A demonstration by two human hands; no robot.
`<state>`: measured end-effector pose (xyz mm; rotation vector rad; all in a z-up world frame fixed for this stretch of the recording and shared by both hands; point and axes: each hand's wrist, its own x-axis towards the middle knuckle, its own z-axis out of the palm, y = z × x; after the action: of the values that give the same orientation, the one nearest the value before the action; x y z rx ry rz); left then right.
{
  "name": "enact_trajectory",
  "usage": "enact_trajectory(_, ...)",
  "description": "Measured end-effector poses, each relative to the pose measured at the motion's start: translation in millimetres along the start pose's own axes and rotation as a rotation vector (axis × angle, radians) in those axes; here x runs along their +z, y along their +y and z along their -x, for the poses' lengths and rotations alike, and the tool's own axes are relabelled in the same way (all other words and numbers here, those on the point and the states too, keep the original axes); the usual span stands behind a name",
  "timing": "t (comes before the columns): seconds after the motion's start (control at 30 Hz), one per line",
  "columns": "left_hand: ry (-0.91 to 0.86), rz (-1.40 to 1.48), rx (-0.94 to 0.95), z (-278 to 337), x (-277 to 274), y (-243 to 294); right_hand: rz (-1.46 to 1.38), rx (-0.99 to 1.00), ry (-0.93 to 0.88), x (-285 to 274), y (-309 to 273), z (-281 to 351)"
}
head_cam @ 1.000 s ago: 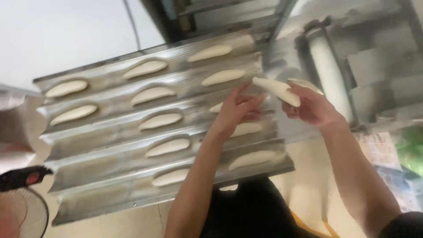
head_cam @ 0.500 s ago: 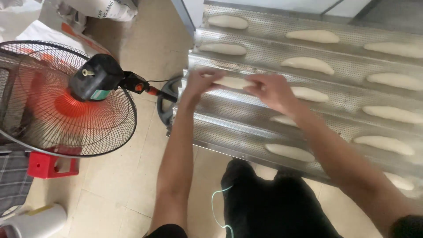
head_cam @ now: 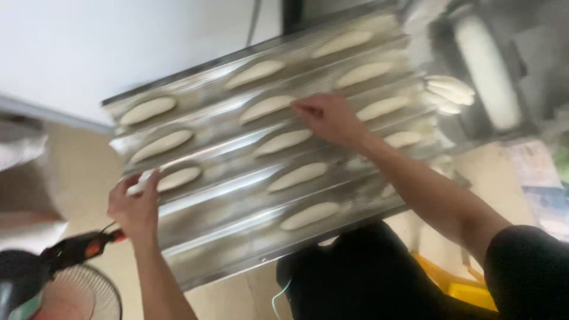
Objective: Shaping dough balls into baguette shapes using a dough moulder machine and placing them on trays.
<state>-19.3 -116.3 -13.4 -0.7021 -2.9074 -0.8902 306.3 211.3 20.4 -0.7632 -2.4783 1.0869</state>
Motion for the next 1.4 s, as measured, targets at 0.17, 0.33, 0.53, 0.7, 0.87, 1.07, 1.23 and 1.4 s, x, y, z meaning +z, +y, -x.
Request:
enact_trajectory(0.17, -0.123, 0.58, 0.071, 61.6, 33.3, 112.2, 0.09, 0.462, 0.396, -148.7, 216.1, 75.4)
enact_trajectory(0.33, -0.381, 0.662, 0.068, 123.2, 110.9, 261.2, 0.289, 0.812, 0.321, -145.8, 523.3, 141.1)
enact_trajectory(0.53, -0.724, 0.597, 0.096, 179.4, 175.4, 396.2, 0.381, 0.847, 0.253, -134.0, 417.9, 144.6)
enact_trajectory(0.7, -0.762, 0.626, 0.184, 210.8, 213.9, 437.3, 0.324, 0.695, 0.21, -118.1, 447.8, 147.7)
enact_trajectory(0.87, -0.936, 0.698, 0.153, 226.4, 244.2, 451.3, 0.232, 0.593, 0.281, -157.8, 426.2, 133.3)
enact_trajectory(1.07, -1.146, 1.067, -0.381, 218.7, 245.1, 446.6, -0.307, 0.229, 0.247, -230.7, 203.1, 140.1)
enact_trajectory(1.23, -1.203, 1.483, -0.452, 183.1, 175.0, 369.2, -0.555, 0.0, -0.038, -170.5, 101.9, 125.2)
enact_trajectory(1.4, -0.892, 1.451, -0.387, 148.4, 68.0, 210.9, -0.147, 0.002, -0.372, -45.6, -7.9, 89.2)
